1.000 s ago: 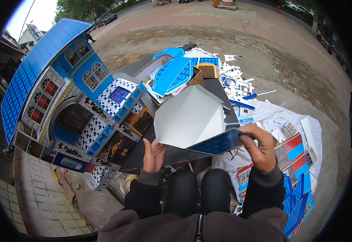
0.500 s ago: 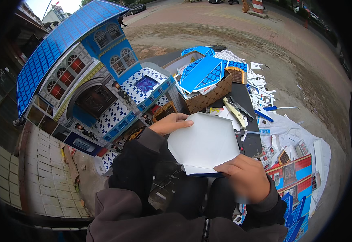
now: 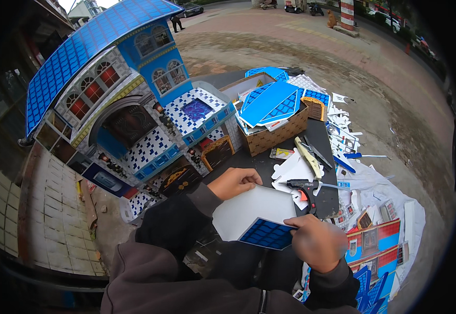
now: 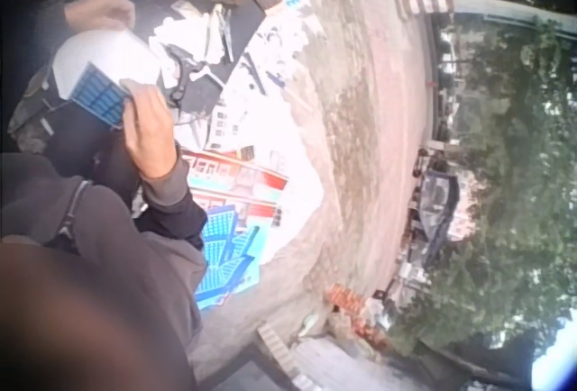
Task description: The person assembles a paper model house by folding and gluing printed paper pieces. They use a hot glue gun to attach a blue roof piece to a white base, then fold and secure the side panels to form a small house structure.
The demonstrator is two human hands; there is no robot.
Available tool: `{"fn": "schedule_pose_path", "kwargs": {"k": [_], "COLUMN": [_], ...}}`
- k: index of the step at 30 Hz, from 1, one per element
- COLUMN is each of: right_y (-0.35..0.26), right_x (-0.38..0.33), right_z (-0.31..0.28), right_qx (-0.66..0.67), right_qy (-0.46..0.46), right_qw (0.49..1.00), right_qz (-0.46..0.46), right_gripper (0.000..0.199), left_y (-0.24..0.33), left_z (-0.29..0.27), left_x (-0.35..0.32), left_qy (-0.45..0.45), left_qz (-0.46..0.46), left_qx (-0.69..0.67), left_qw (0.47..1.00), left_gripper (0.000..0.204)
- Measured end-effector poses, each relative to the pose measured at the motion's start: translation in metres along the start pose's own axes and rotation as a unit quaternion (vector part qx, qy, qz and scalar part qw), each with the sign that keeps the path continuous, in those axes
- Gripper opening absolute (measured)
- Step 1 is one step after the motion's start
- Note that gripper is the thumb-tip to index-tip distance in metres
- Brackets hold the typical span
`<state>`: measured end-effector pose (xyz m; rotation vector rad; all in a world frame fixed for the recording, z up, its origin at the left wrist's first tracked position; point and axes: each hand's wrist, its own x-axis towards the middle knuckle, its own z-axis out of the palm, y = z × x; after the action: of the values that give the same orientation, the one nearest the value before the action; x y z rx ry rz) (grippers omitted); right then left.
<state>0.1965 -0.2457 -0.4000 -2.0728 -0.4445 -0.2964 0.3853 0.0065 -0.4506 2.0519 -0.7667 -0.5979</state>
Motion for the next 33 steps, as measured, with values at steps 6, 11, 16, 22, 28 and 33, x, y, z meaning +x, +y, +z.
{"fn": "schedule_pose_path", "kwargs": {"k": [6, 11, 16, 22, 28, 33], "right_y": [0.010, 0.041, 0.079, 0.083, 0.075, 0.071], "right_x": [-0.008, -0.003, 0.013, 0.022, 0.025, 0.024], "right_z": [0.004, 0.015, 0.029, 0.039, 0.047, 0.054], "right_qx": [0.075, 0.329, 0.159, 0.165, 0.038, -0.021], "right_qy": [-0.016, -0.062, -0.084, -0.213, -0.196, -0.148], "right_qw": [0.994, 0.925, 0.961, 0.942, 0.972, 0.987], "right_qz": [0.078, 0.179, 0.209, 0.200, 0.121, 0.051], "right_gripper": [0.026, 0.028, 0.033, 0.027, 0.021, 0.018], "left_y": [0.005, 0.002, 0.006, 0.013, 0.022, 0.023], "left_z": [0.030, 0.052, 0.064, 0.069, 0.069, 0.068], "left_x": [-0.029, -0.049, -0.066, -0.067, -0.068, -0.069], "left_qy": [0.016, 0.057, 0.077, 0.078, 0.055, 0.061], "left_qz": [0.039, 0.100, 0.117, 0.142, 0.114, 0.061], "left_qx": [-0.081, -0.028, -0.027, -0.013, -0.046, -0.054], "left_qw": [0.996, 0.993, 0.990, 0.987, 0.991, 0.995], "left_gripper": [0.020, 0.022, 0.022, 0.022, 0.020, 0.016]}}
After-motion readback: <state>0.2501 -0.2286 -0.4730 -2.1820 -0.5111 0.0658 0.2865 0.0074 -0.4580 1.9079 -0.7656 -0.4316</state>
